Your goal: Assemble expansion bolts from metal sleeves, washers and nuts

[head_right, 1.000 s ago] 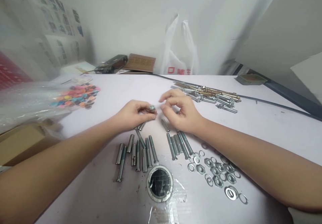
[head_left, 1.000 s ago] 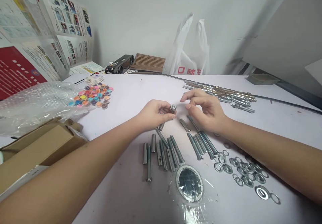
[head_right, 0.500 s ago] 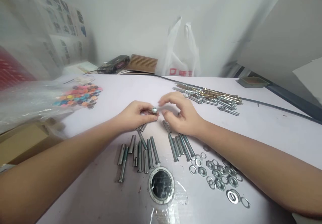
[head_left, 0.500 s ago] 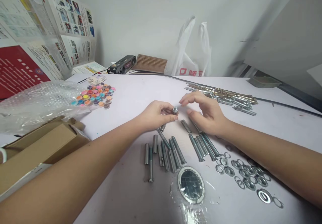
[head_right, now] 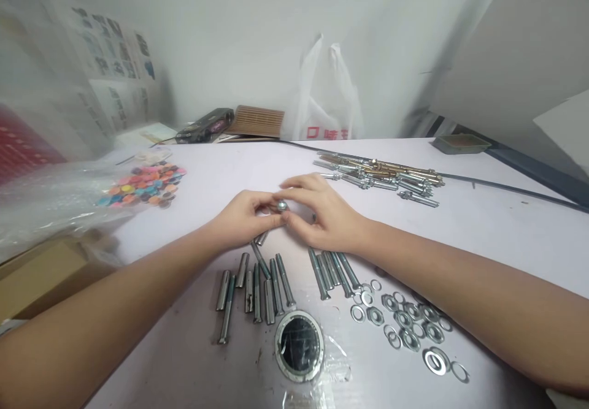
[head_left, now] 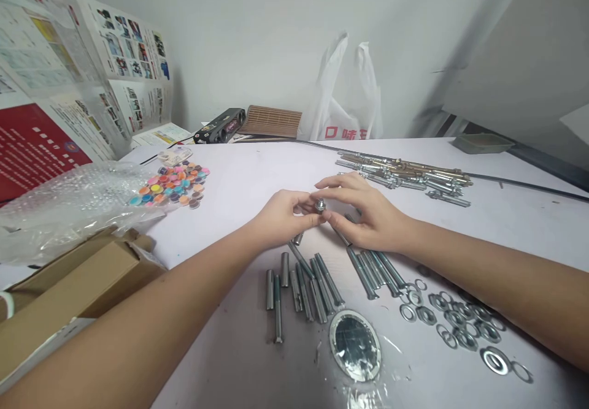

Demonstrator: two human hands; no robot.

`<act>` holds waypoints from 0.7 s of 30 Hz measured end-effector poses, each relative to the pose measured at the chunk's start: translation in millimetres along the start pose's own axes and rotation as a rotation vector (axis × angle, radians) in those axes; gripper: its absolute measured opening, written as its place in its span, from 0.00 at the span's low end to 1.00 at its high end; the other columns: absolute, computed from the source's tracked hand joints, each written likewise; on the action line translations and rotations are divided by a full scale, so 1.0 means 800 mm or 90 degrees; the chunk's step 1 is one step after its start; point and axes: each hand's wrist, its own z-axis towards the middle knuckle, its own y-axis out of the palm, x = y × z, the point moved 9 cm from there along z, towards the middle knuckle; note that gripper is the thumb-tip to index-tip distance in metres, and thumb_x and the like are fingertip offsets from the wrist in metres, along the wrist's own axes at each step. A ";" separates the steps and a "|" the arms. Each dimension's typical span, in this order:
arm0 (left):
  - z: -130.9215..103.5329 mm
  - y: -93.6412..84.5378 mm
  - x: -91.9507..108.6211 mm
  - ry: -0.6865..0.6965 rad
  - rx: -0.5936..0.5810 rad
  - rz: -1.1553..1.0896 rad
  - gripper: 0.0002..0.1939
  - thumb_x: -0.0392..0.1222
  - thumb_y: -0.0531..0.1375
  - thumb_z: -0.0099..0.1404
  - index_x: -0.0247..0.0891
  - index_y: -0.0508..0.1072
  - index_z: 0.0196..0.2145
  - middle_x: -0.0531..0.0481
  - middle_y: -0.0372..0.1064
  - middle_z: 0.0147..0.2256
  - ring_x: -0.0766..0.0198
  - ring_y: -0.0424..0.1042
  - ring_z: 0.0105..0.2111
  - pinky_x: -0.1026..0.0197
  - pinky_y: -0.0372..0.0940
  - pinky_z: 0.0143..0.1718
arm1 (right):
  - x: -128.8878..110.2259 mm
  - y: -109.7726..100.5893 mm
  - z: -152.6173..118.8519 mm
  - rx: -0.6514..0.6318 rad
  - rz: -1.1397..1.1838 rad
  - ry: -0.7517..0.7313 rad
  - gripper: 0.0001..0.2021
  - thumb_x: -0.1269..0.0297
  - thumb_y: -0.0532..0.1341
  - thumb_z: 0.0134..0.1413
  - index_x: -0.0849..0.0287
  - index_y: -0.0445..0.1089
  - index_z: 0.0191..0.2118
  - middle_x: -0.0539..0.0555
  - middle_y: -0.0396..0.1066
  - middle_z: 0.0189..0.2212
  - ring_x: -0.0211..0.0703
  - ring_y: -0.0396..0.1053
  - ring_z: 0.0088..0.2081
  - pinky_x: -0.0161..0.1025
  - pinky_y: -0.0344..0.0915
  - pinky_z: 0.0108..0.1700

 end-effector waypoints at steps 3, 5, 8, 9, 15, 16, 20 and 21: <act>-0.003 -0.006 0.003 0.022 0.052 0.054 0.07 0.42 0.63 0.59 0.37 0.78 0.34 0.51 0.75 0.32 0.62 0.71 0.36 0.59 0.63 0.40 | 0.004 0.006 -0.001 -0.015 -0.018 0.007 0.14 0.67 0.59 0.58 0.53 0.71 0.49 0.58 0.68 0.50 0.52 0.64 0.51 0.55 0.62 0.54; -0.005 -0.013 0.005 0.038 0.103 0.084 0.07 0.41 0.64 0.58 0.38 0.78 0.35 0.51 0.75 0.33 0.61 0.72 0.37 0.58 0.64 0.42 | 0.006 0.005 -0.002 -0.007 -0.008 0.004 0.14 0.68 0.58 0.59 0.52 0.70 0.50 0.58 0.69 0.48 0.51 0.65 0.51 0.54 0.62 0.54; -0.011 -0.021 0.014 0.096 0.176 0.113 0.06 0.38 0.64 0.57 0.38 0.78 0.34 0.49 0.75 0.34 0.61 0.72 0.38 0.58 0.65 0.43 | 0.009 0.002 -0.004 0.003 0.011 0.004 0.14 0.69 0.57 0.60 0.51 0.67 0.51 0.57 0.70 0.46 0.51 0.65 0.50 0.54 0.62 0.54; -0.013 -0.024 0.020 0.126 0.197 0.128 0.05 0.37 0.64 0.57 0.38 0.77 0.34 0.49 0.75 0.33 0.61 0.71 0.38 0.58 0.65 0.43 | 0.010 0.001 -0.004 0.006 0.013 0.007 0.14 0.70 0.57 0.60 0.51 0.67 0.51 0.56 0.70 0.46 0.50 0.65 0.50 0.53 0.62 0.54; -0.031 -0.030 0.059 0.311 0.296 0.248 0.04 0.32 0.62 0.58 0.38 0.75 0.31 0.50 0.73 0.28 0.62 0.68 0.34 0.59 0.64 0.40 | 0.005 -0.007 0.000 -0.001 0.012 -0.007 0.15 0.68 0.59 0.59 0.52 0.66 0.52 0.56 0.71 0.46 0.49 0.66 0.49 0.51 0.62 0.53; -0.033 -0.030 0.062 0.329 0.304 0.267 0.04 0.32 0.62 0.58 0.38 0.74 0.31 0.50 0.73 0.28 0.62 0.67 0.34 0.59 0.64 0.40 | 0.004 -0.008 0.000 -0.003 0.013 -0.009 0.15 0.67 0.60 0.58 0.52 0.66 0.52 0.56 0.71 0.46 0.49 0.67 0.49 0.50 0.62 0.53; -0.036 -0.022 0.070 0.372 0.276 0.332 0.04 0.31 0.60 0.58 0.38 0.71 0.30 0.50 0.72 0.28 0.62 0.65 0.33 0.58 0.62 0.40 | 0.001 -0.009 0.001 -0.017 0.030 -0.022 0.16 0.64 0.63 0.57 0.52 0.68 0.52 0.55 0.73 0.44 0.48 0.68 0.46 0.49 0.64 0.50; -0.036 -0.020 0.071 0.376 0.268 0.344 0.03 0.32 0.60 0.59 0.38 0.71 0.30 0.50 0.72 0.28 0.61 0.65 0.33 0.58 0.62 0.40 | 0.001 -0.008 0.001 -0.022 0.036 -0.024 0.15 0.64 0.63 0.57 0.52 0.68 0.51 0.55 0.73 0.43 0.48 0.68 0.45 0.48 0.64 0.49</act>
